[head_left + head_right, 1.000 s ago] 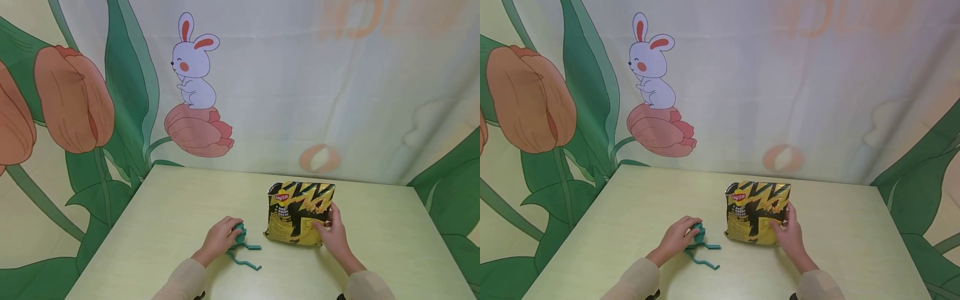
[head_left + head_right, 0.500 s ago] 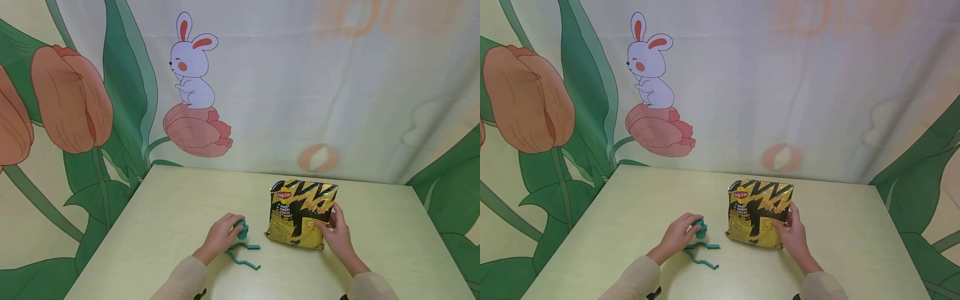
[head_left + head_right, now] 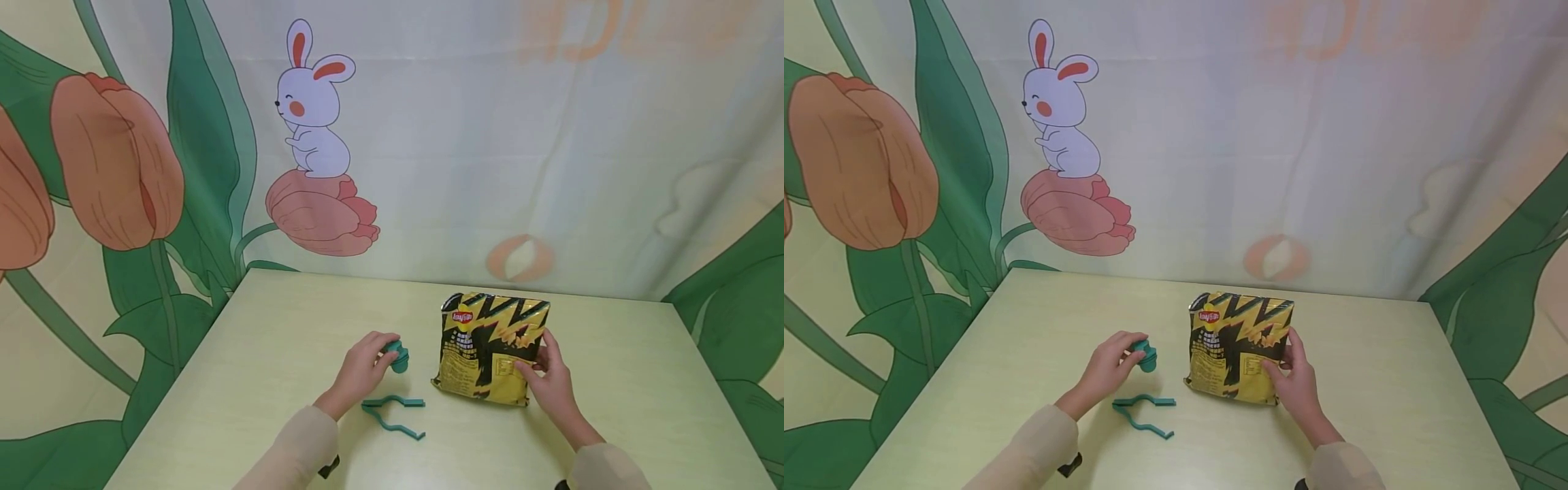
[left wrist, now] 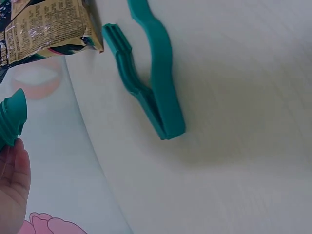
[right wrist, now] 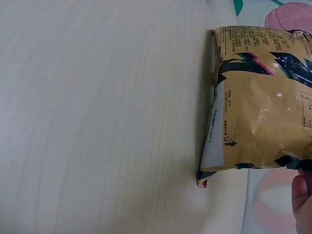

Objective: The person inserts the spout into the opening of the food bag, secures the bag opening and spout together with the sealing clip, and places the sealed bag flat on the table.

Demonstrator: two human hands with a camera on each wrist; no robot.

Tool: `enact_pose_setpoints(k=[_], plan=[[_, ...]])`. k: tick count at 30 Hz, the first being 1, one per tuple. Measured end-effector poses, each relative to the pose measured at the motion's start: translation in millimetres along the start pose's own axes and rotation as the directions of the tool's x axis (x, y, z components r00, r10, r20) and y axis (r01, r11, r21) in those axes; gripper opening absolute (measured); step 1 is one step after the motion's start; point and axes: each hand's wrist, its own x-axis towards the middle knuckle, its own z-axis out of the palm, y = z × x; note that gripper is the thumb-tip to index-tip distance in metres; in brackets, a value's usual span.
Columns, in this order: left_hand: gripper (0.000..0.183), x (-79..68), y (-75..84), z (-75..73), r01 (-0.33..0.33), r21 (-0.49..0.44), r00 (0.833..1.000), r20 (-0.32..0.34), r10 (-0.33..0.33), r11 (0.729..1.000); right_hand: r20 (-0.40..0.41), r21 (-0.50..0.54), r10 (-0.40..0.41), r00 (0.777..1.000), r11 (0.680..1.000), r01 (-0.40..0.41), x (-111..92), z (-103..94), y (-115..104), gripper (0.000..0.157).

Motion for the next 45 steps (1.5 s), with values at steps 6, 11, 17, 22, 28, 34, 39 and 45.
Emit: enact_pose_setpoints(k=[6,11,17,22,28,34,39,45], plan=[[0.030,9.1,4.0,-3.5,0.000,-0.020,1.000,-0.020,0.000,1.000,0.001,0.012,-0.007,1.000,1.000,0.007,-0.2,-0.8,-0.2,0.070],[0.031,14.3,6.7,-5.3,-0.004,-0.029,1.000,-0.028,0.003,1.000,-0.003,0.015,-0.023,1.000,1.000,0.023,0.3,-0.9,2.6,0.069],[0.031,17.9,9.1,-6.2,-0.008,-0.042,0.999,-0.040,0.006,0.999,-0.001,0.009,-0.011,1.000,1.000,0.011,-0.4,-1.1,1.4,0.070],[0.032,18.6,9.4,-5.7,-0.011,-0.041,0.999,-0.050,0.008,0.999,-0.001,0.042,0.023,1.000,0.999,-0.023,0.7,-3.5,-6.2,0.074],[0.032,18.6,9.7,-6.0,-0.016,-0.037,0.999,-0.042,0.015,0.999,-0.044,0.137,0.024,0.999,0.990,-0.018,7.1,-6.1,-16.3,0.075],[0.032,18.5,9.6,-5.6,-0.017,-0.035,0.999,-0.041,0.015,0.999,-0.067,0.157,0.005,0.998,0.988,0.006,8.9,-6.7,-20.7,0.073],[0.031,18.3,9.3,-5.2,0.015,-0.037,0.999,-0.039,-0.017,0.999,-0.076,0.153,-0.001,0.997,0.988,0.013,10.1,-8.0,-25.0,0.073],[0.031,17.7,9.8,-5.9,0.019,-0.043,0.999,-0.038,-0.021,0.999,-0.091,0.148,-0.018,0.996,0.988,0.031,17.5,-13.7,-35.1,0.067]])
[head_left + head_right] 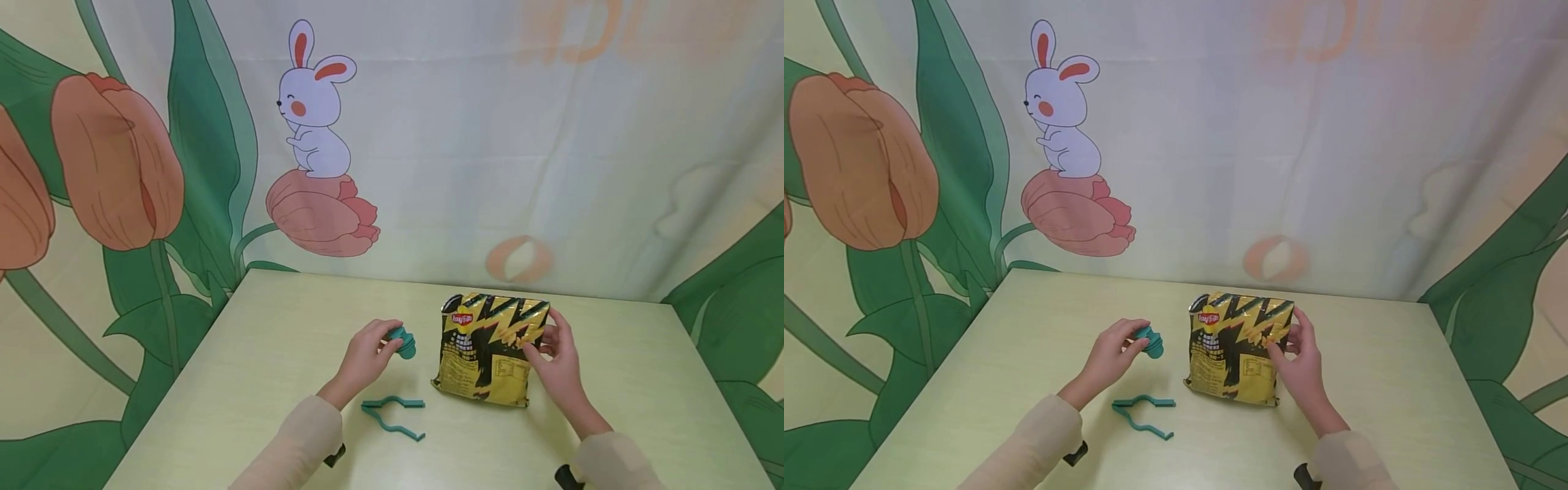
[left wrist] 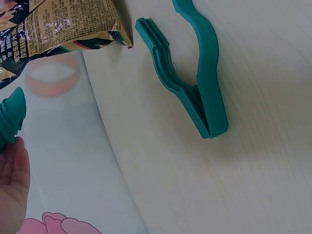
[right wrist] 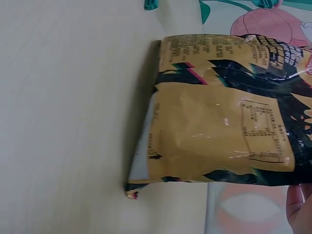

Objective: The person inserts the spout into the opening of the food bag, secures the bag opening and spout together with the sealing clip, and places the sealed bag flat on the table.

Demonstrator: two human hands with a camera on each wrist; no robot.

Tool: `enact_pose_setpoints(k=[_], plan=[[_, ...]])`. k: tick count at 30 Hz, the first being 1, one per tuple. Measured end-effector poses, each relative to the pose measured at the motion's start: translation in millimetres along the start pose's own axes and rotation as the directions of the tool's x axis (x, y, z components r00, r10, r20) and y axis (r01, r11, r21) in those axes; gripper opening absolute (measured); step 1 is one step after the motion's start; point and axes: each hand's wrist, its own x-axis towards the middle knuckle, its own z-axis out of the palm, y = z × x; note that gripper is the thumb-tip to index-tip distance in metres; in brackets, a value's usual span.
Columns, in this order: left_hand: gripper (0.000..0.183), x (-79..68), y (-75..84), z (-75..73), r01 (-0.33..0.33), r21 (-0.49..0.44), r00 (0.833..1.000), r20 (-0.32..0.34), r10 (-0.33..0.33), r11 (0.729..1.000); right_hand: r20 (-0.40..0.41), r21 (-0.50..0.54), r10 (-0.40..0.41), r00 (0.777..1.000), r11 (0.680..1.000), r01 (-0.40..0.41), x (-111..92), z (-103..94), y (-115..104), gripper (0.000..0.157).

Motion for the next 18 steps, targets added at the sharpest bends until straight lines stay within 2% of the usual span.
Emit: enact_pose_setpoints(k=[7,12,18], plan=[[0.030,0.0,0.0,-0.5,0.006,-0.003,1.000,0.004,-0.006,1.000,-0.012,-0.008,-0.021,1.000,1.000,0.021,8.9,-5.3,-10.2,0.058],[0.030,0.6,-0.3,-0.6,0.011,-0.002,1.000,0.007,-0.011,1.000,-0.018,-0.024,0.003,1.000,1.000,-0.003,13.0,-7.1,-13.7,0.053],[0.030,1.4,-0.2,-0.7,0.016,-0.005,1.000,-0.001,-0.016,1.000,0.012,-0.060,-0.014,1.000,0.998,0.015,20.4,-10.9,-19.9,0.046]])
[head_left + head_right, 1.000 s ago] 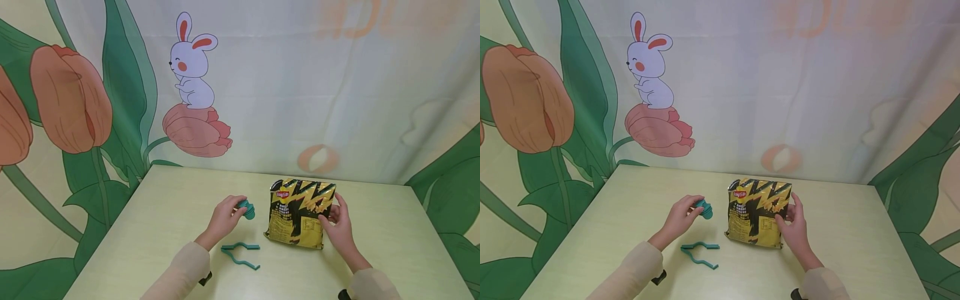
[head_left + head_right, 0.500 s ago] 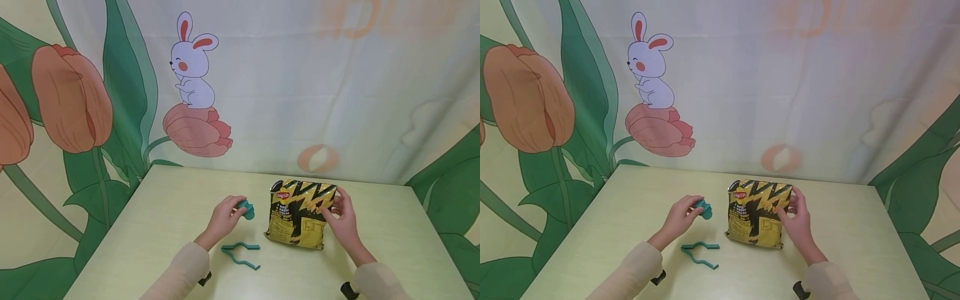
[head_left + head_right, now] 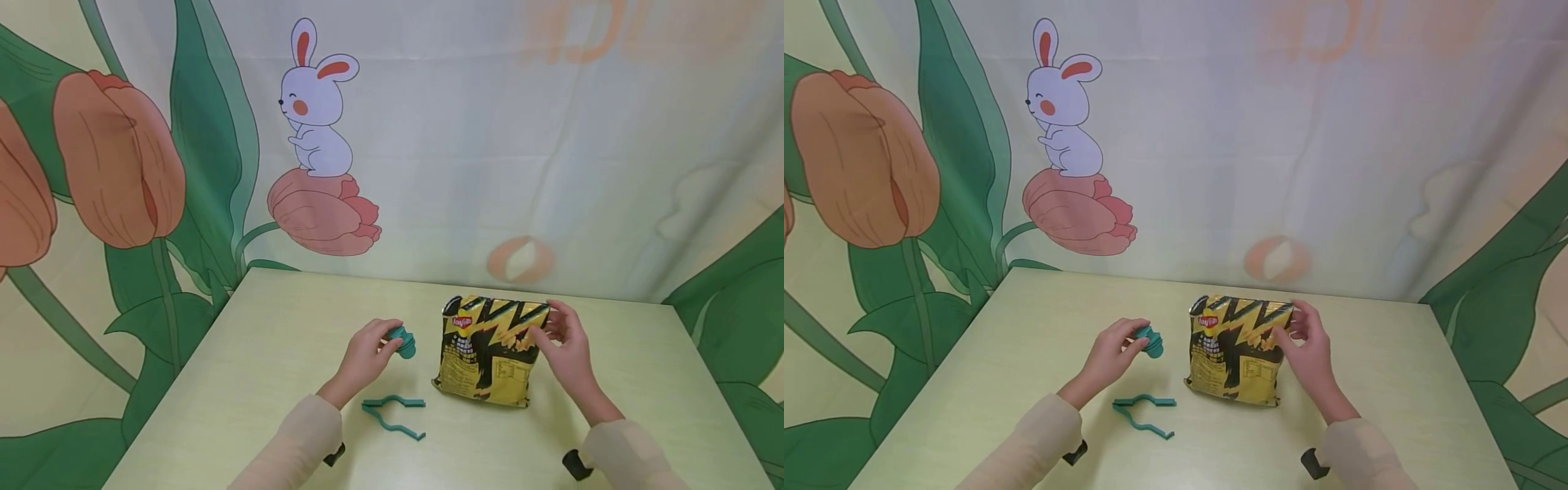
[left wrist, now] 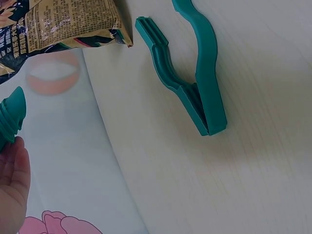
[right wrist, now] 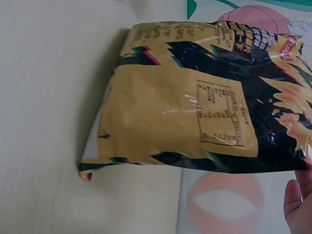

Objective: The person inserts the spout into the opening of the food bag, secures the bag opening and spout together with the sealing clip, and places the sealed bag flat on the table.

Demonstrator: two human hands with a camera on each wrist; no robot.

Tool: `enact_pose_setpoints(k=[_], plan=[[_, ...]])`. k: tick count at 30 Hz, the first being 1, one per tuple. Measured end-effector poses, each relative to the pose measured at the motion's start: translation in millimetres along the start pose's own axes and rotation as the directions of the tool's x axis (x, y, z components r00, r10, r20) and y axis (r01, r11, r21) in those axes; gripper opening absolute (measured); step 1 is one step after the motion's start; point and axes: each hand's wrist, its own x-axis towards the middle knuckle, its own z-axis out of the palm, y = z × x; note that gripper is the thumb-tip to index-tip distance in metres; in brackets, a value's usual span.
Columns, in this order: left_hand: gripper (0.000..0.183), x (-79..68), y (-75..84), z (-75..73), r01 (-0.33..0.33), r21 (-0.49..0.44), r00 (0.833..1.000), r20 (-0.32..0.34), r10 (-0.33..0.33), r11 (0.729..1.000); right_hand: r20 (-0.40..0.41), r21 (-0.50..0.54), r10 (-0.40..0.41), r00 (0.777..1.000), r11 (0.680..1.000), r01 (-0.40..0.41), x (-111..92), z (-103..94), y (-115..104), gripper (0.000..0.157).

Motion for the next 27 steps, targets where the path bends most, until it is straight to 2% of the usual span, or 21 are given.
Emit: enact_pose_setpoints(k=[7,15,22,27], plan=[[0.031,-1.5,-0.7,-0.3,0.004,0.001,1.000,0.007,-0.004,1.000,0.039,-0.063,-0.076,0.996,0.995,0.078,9.6,-6.5,-7.1,0.033],[0.031,-0.5,0.3,-1.1,0.012,0.003,1.000,0.018,-0.012,1.000,0.107,-0.179,-0.137,0.985,0.972,0.154,19.4,-7.8,-14.3,0.023],[0.031,-0.4,0.2,-1.4,0.020,0.009,1.000,0.024,-0.020,1.000,0.167,-0.223,-0.181,0.969,0.951,0.216,25.5,-8.7,-20.3,0.024],[0.030,0.3,0.3,-1.8,0.011,0.011,1.000,0.024,-0.012,1.000,0.248,-0.266,-0.178,0.952,0.933,0.244,30.8,-7.9,-25.8,0.028]])
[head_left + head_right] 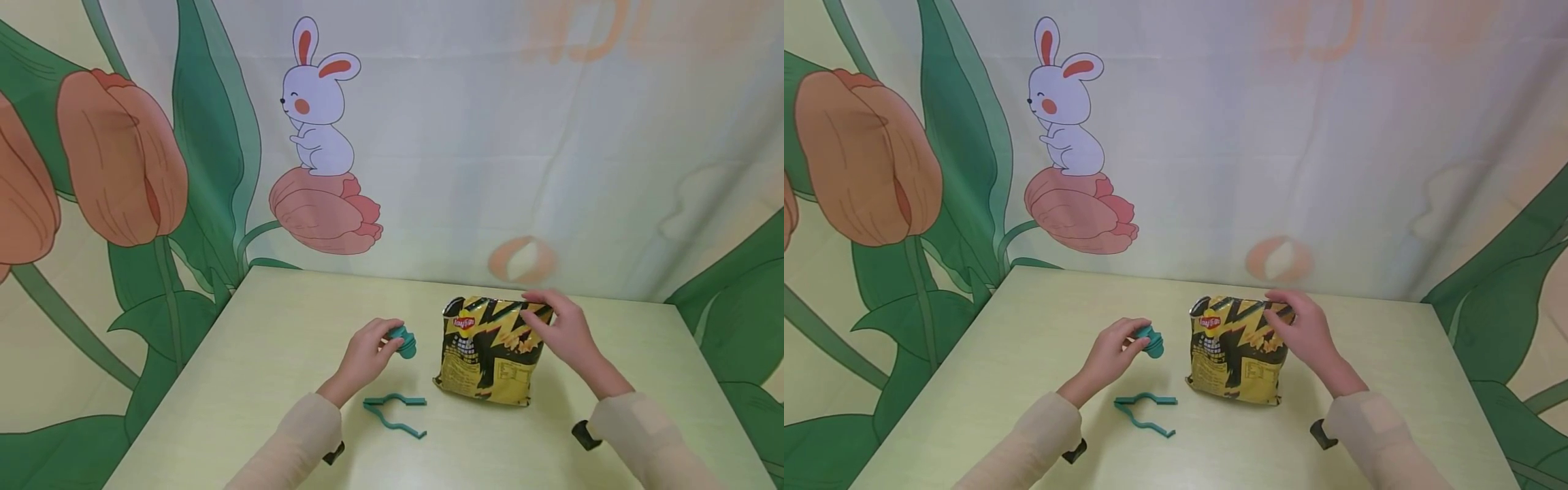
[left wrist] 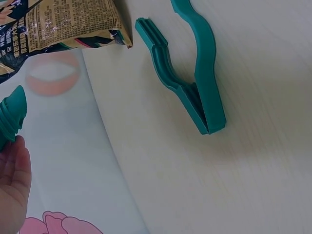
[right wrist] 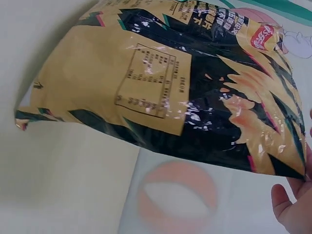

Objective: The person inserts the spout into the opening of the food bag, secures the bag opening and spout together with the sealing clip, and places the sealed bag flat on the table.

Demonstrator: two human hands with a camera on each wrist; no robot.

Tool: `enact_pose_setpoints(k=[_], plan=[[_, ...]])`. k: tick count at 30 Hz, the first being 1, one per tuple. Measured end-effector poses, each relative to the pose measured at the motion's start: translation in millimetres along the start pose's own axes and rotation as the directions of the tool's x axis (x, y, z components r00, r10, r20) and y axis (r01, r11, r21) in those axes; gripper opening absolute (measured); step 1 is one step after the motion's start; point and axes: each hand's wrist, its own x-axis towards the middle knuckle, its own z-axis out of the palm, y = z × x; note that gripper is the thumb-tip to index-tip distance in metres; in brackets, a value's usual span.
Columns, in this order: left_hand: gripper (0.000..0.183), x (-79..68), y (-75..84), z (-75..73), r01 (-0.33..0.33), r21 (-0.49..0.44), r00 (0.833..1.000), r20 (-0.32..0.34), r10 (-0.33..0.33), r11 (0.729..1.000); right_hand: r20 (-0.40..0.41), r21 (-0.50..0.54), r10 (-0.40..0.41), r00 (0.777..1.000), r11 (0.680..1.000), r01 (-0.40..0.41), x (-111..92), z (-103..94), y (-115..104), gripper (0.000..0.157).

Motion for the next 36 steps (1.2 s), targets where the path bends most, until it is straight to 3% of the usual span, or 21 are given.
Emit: enact_pose_setpoints(k=[4,9,14,20,28,36], plan=[[0.031,1.2,1.1,-0.4,-0.003,-0.008,1.000,0.002,0.003,1.000,0.071,-0.094,-0.057,0.996,0.994,0.064,6.0,-0.3,-4.9,0.029],[0.030,2.4,1.6,0.1,0.000,-0.010,1.000,0.001,0.000,1.000,0.126,-0.231,-0.154,0.980,0.956,0.180,13.0,3.3,-12.5,0.028],[0.030,2.7,1.9,0.5,0.009,-0.010,1.000,0.004,-0.008,1.000,0.151,-0.310,-0.177,0.973,0.926,0.217,14.9,6.6,-21.2,0.027],[0.030,2.8,3.5,-0.4,0.014,-0.020,1.000,-0.003,-0.014,1.000,0.153,-0.343,-0.169,0.974,0.915,0.213,15.5,8.8,-24.2,0.025],[0.032,7.7,9.4,0.0,0.029,-0.031,0.999,-0.020,-0.030,0.999,0.141,-0.352,-0.227,0.964,0.898,0.263,18.9,14.2,-26.2,0.023],[0.032,13.6,17.7,0.6,0.018,-0.059,0.999,-0.038,-0.020,0.998,0.149,-0.300,-0.202,0.968,0.924,0.239,19.9,19.1,-31.8,0.023]])
